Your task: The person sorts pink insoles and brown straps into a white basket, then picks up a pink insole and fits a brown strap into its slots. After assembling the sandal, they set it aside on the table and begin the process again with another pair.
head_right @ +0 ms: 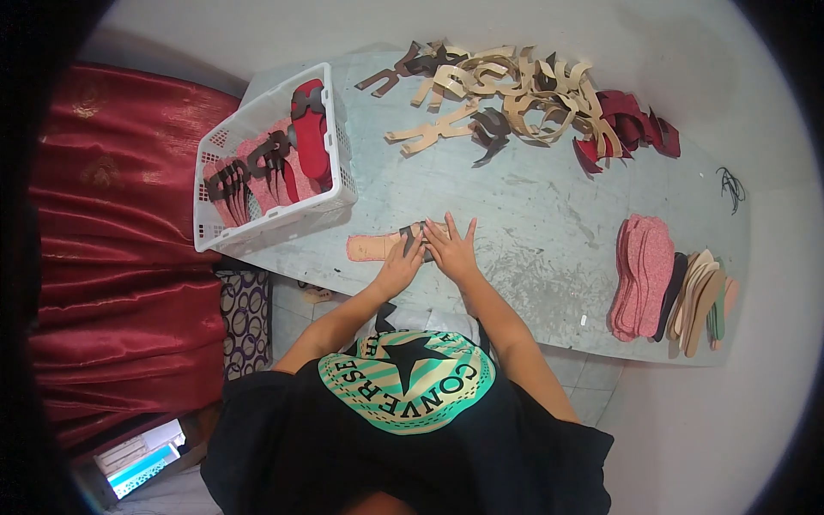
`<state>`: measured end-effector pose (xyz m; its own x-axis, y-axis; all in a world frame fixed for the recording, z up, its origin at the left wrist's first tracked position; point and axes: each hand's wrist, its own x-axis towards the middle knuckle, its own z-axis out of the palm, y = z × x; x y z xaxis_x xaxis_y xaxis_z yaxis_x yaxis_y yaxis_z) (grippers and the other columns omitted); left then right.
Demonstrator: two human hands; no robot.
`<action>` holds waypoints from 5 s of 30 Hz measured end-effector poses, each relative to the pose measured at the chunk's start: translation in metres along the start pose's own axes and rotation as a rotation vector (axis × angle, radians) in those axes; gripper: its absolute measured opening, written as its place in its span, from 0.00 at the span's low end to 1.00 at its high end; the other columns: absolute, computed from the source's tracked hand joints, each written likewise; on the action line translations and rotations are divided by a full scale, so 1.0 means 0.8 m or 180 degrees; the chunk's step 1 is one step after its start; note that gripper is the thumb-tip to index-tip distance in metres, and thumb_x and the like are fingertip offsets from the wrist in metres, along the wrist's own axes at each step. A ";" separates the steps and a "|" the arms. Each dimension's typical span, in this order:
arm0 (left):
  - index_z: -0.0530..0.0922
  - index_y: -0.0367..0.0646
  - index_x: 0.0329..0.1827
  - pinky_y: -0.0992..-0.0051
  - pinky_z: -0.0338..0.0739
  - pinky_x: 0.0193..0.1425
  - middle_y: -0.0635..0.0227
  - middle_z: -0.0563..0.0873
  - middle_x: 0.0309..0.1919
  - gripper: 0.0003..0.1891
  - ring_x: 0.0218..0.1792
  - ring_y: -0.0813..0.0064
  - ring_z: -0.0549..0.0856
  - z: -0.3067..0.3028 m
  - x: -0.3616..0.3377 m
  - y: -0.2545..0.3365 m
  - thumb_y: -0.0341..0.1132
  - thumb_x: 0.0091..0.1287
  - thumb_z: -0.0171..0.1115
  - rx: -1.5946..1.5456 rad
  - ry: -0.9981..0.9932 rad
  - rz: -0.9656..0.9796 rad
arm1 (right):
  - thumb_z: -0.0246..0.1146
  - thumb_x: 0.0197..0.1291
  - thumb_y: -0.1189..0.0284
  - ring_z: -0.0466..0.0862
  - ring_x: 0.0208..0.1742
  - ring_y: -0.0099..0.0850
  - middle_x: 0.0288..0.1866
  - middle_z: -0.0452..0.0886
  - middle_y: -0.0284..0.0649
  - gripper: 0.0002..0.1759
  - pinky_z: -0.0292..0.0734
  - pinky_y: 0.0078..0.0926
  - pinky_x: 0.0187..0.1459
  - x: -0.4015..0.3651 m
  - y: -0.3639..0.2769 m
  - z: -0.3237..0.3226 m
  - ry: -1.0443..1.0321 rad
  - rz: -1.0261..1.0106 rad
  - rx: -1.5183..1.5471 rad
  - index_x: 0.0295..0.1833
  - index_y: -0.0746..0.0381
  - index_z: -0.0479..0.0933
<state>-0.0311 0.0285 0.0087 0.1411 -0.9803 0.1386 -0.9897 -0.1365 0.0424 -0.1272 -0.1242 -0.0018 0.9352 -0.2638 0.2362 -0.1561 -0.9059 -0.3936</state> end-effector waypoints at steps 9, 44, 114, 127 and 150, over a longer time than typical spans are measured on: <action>0.71 0.35 0.49 0.56 0.68 0.56 0.42 0.67 0.59 0.16 0.53 0.39 0.72 0.007 0.012 0.008 0.35 0.60 0.49 0.1005 -0.0264 0.0320 | 0.55 0.59 0.63 0.56 0.71 0.39 0.64 0.68 0.23 0.19 0.26 0.72 0.60 0.001 0.002 -0.003 0.0108 0.0123 0.0482 0.56 0.52 0.75; 0.70 0.34 0.44 0.66 0.78 0.42 0.49 0.75 0.47 0.16 0.41 0.52 0.78 -0.039 0.033 -0.048 0.34 0.55 0.53 0.0558 0.0201 0.0775 | 0.53 0.59 0.66 0.63 0.66 0.43 0.65 0.66 0.44 0.26 0.56 0.42 0.66 0.020 0.009 -0.050 -0.1023 -0.0210 0.1417 0.63 0.61 0.65; 0.72 0.38 0.43 0.83 0.71 0.43 0.73 0.79 0.37 0.13 0.39 0.87 0.75 -0.286 -0.133 -0.343 0.26 0.58 0.64 -0.4716 0.0939 -0.1232 | 0.66 0.50 0.79 0.78 0.40 0.18 0.40 0.81 0.32 0.22 0.77 0.19 0.38 0.400 -0.311 -0.132 -0.2868 -0.0648 0.2951 0.53 0.63 0.73; 0.72 0.39 0.41 0.84 0.72 0.39 0.75 0.78 0.34 0.11 0.34 0.88 0.76 -0.288 -0.086 -0.388 0.25 0.57 0.64 -0.4696 0.1667 -0.1388 | 0.65 0.51 0.81 0.78 0.45 0.24 0.46 0.77 0.36 0.26 0.78 0.24 0.47 0.443 -0.303 -0.115 -0.1812 -0.0285 0.3181 0.57 0.66 0.67; 0.72 0.36 0.35 0.71 0.74 0.35 0.61 0.80 0.29 0.13 0.31 0.70 0.80 -0.184 0.039 -0.468 0.30 0.50 0.65 -0.3867 0.1784 -0.3221 | 0.57 0.62 0.68 0.74 0.50 0.20 0.53 0.74 0.35 0.21 0.69 0.17 0.49 0.397 -0.211 -0.032 0.0071 0.1023 0.4013 0.60 0.60 0.67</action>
<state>0.3475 0.0703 0.1426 0.9221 -0.3677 -0.1207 0.0514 -0.1930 0.9799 0.1882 -0.0635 0.1628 0.9047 -0.4259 -0.0142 0.0450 0.1285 -0.9907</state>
